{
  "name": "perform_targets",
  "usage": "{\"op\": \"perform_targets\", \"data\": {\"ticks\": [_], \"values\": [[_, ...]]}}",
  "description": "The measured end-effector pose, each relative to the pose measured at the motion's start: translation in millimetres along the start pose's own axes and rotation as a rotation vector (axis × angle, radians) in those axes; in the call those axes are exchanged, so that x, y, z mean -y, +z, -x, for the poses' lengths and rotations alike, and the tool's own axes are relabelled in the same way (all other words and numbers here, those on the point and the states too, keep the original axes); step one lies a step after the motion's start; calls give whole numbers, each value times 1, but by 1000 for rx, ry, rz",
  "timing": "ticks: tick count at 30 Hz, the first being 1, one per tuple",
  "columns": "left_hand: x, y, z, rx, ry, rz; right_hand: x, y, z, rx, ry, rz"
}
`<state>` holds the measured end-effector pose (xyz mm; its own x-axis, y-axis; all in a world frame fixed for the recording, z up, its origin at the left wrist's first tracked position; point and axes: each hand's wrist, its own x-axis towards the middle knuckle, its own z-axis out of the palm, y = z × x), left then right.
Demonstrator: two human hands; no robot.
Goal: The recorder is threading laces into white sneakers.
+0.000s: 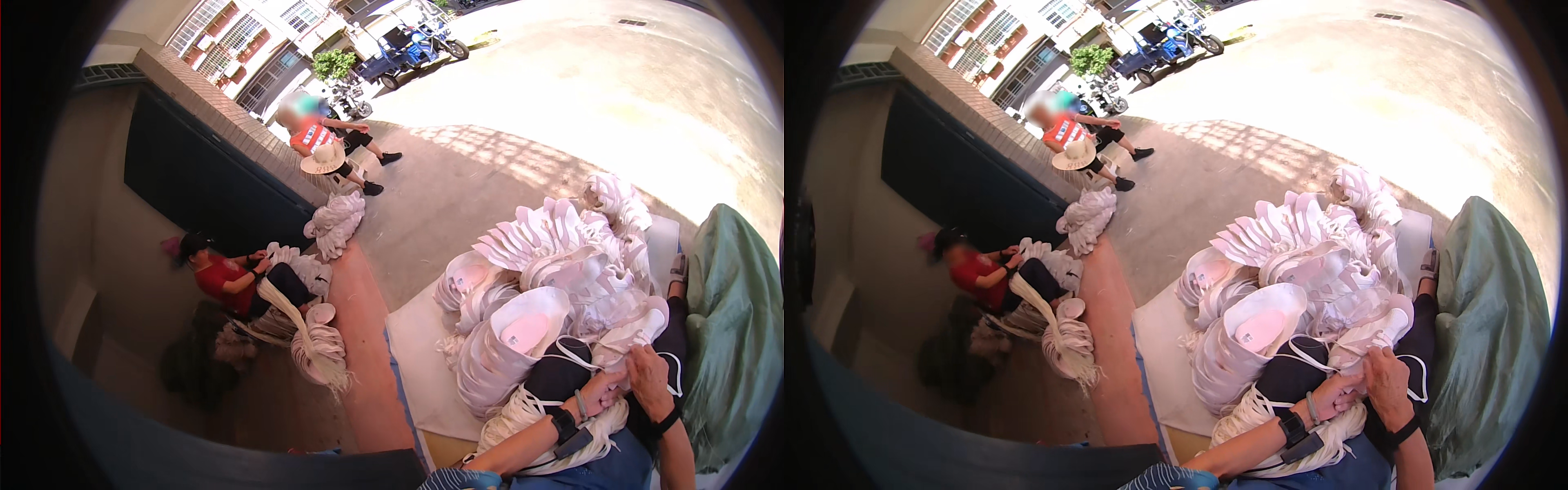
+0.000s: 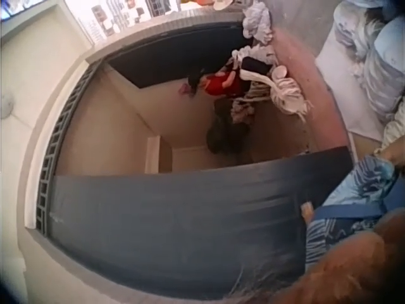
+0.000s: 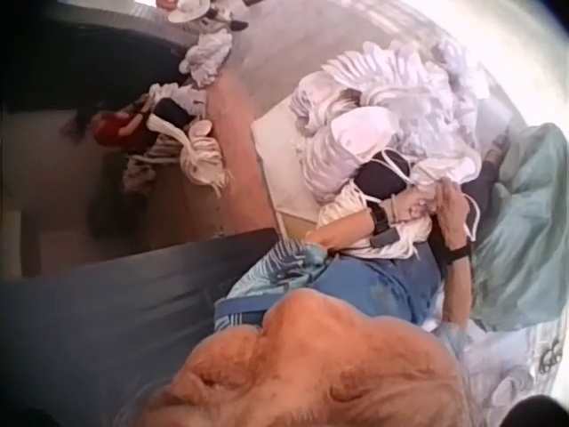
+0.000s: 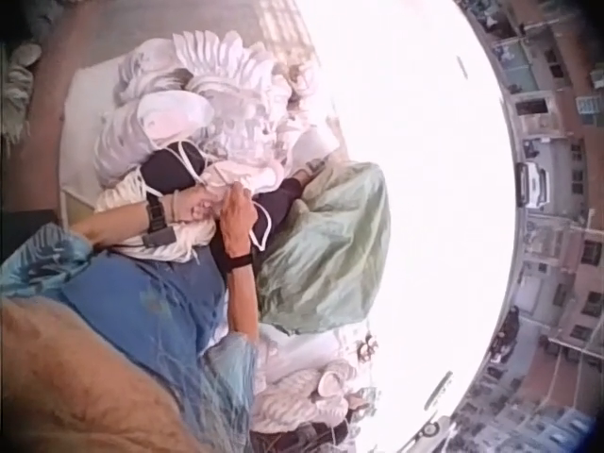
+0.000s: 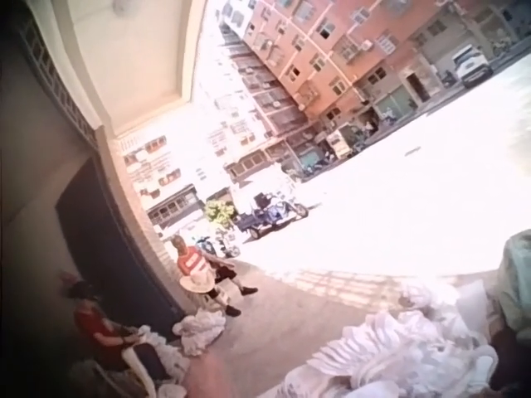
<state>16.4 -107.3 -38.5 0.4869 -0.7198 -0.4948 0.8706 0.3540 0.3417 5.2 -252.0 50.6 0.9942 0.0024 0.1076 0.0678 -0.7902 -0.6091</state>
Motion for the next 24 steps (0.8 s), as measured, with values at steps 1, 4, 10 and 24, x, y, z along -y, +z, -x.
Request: {"op": "perform_targets", "data": {"ticks": [1, 4, 10, 24], "values": [[-2, 4, 2, -16, -1, 21, -1, 0, -1, -2, 1, 2], [-3, 3, 1, 29, -25, 47, -2, 1, -3, 17, -17, 59], [0, -2, -4, 46, -21, 34, -7, 6, -3, -70, -33, 110], [3, 6, 0, -103, 27, -114, -6, 5, -10, -13, 26, 48]]}}
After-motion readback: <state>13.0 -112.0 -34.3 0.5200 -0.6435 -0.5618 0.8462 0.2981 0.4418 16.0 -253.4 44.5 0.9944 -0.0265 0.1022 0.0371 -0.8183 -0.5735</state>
